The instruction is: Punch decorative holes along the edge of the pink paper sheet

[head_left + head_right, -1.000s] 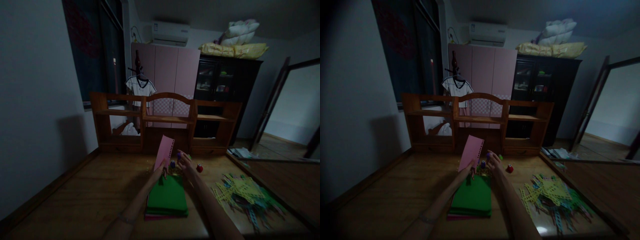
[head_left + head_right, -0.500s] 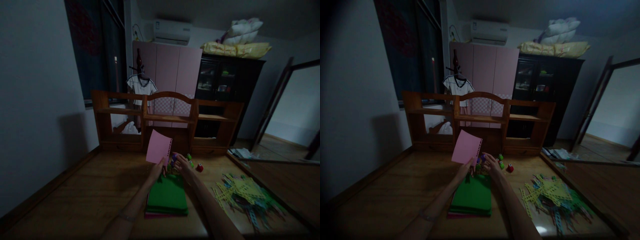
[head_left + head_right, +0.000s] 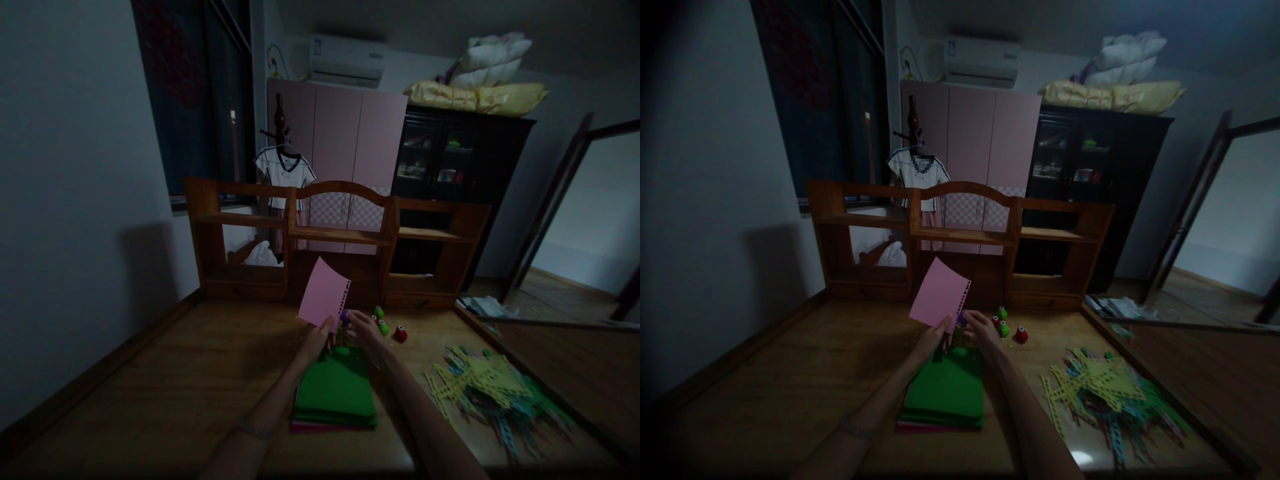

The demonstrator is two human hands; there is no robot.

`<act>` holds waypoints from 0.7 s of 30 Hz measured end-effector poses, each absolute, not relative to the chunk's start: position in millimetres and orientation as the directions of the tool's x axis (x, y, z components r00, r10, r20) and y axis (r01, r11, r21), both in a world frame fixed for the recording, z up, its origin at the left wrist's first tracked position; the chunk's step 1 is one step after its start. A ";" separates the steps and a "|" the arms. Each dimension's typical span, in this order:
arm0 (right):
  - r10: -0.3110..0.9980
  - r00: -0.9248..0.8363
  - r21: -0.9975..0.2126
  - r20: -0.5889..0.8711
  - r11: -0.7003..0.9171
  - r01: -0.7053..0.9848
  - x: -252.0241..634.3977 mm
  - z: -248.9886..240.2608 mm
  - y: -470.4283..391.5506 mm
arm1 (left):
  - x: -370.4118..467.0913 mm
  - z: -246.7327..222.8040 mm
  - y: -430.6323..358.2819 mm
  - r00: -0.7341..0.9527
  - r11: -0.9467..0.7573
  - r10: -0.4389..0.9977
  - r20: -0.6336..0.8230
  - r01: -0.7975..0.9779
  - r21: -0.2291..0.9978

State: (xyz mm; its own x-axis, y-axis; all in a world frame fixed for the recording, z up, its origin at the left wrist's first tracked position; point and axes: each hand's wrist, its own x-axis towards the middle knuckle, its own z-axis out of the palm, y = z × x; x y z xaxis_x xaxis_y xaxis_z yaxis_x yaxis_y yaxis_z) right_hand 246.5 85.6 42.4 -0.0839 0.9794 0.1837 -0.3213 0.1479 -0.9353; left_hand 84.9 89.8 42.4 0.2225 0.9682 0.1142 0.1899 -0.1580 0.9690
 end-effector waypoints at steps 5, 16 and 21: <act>0.981 -0.090 -0.939 0.171 0.135 -0.317 246.8 45.2 83.2 | 85.0 39.8 91.8 0.206 -0.150 0.973 0.101 0.239 0.959; 0.982 -0.123 -0.946 0.146 0.102 -0.307 244.0 45.9 80.8 | 84.3 50.8 83.0 0.146 -0.244 0.964 0.223 0.145 0.959; 0.974 -0.163 -0.959 0.155 0.109 -0.261 240.5 49.8 74.4 | 86.7 49.3 83.5 0.150 -0.293 0.947 0.282 0.055 0.954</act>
State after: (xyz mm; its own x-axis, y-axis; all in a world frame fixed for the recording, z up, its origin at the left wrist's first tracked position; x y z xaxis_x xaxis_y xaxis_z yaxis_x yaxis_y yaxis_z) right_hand 240.5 74.4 49.8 -0.1633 0.9743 0.1549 -0.2608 0.1088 -0.9592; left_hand 86.7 83.5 49.3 0.1504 0.9474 0.2825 0.0552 -0.2934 0.9544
